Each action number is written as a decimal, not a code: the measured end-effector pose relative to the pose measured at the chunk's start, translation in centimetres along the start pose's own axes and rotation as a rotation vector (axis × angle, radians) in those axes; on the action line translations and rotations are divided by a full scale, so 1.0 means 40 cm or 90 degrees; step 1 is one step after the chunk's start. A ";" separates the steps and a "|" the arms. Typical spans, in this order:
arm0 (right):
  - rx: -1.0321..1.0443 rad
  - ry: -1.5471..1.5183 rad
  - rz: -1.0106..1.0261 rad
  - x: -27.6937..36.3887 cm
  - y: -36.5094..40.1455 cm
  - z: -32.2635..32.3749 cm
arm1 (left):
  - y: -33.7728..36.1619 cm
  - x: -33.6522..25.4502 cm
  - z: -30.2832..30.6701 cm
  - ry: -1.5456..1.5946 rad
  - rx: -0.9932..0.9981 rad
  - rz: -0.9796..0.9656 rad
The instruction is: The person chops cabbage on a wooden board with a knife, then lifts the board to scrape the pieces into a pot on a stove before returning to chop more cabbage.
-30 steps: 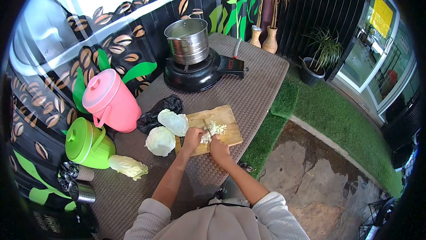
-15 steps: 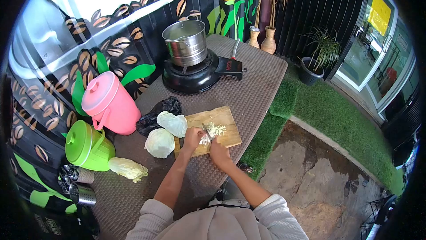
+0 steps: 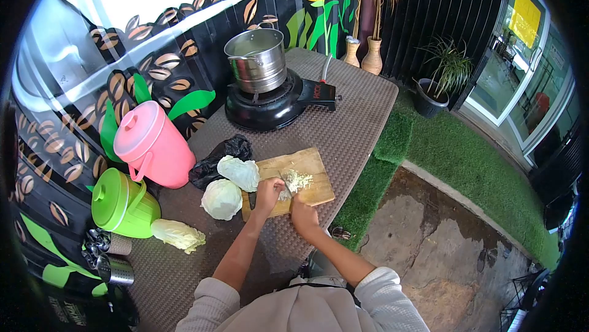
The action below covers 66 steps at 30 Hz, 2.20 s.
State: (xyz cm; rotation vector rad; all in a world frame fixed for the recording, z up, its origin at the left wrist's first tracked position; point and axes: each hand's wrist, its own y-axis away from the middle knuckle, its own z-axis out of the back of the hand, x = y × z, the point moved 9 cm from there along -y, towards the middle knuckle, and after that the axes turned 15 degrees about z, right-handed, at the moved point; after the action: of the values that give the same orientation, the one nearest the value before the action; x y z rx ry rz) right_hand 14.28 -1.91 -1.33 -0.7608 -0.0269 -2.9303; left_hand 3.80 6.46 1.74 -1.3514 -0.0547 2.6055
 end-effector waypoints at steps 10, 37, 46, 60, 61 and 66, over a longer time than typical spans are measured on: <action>0.079 -0.051 0.040 -0.027 -0.026 0.090 | 0.025 -0.008 0.024 0.016 -0.031 -0.035; -0.101 -0.161 0.007 -0.008 0.041 0.107 | 0.078 -0.055 0.018 -0.066 -0.082 -0.089; -0.036 0.063 -0.014 -0.012 0.026 0.017 | 0.074 -0.042 0.014 -0.043 -0.085 -0.060; -0.014 0.048 -0.045 0.001 0.023 0.019 | 0.055 -0.042 0.010 -0.051 -0.045 -0.026; -0.012 0.048 -0.044 -0.005 0.014 0.020 | 0.057 -0.045 0.014 -0.048 -0.052 -0.035; 0.007 0.028 0.050 -0.007 -0.032 0.067 | 0.047 -0.023 -0.001 -0.063 -0.044 -0.082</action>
State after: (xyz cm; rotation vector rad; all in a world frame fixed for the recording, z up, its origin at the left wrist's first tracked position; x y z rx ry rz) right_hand 15.66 -0.49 0.89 -0.6796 -0.0089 -2.8691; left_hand 4.04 4.42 2.24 -1.1966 -0.2404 2.5824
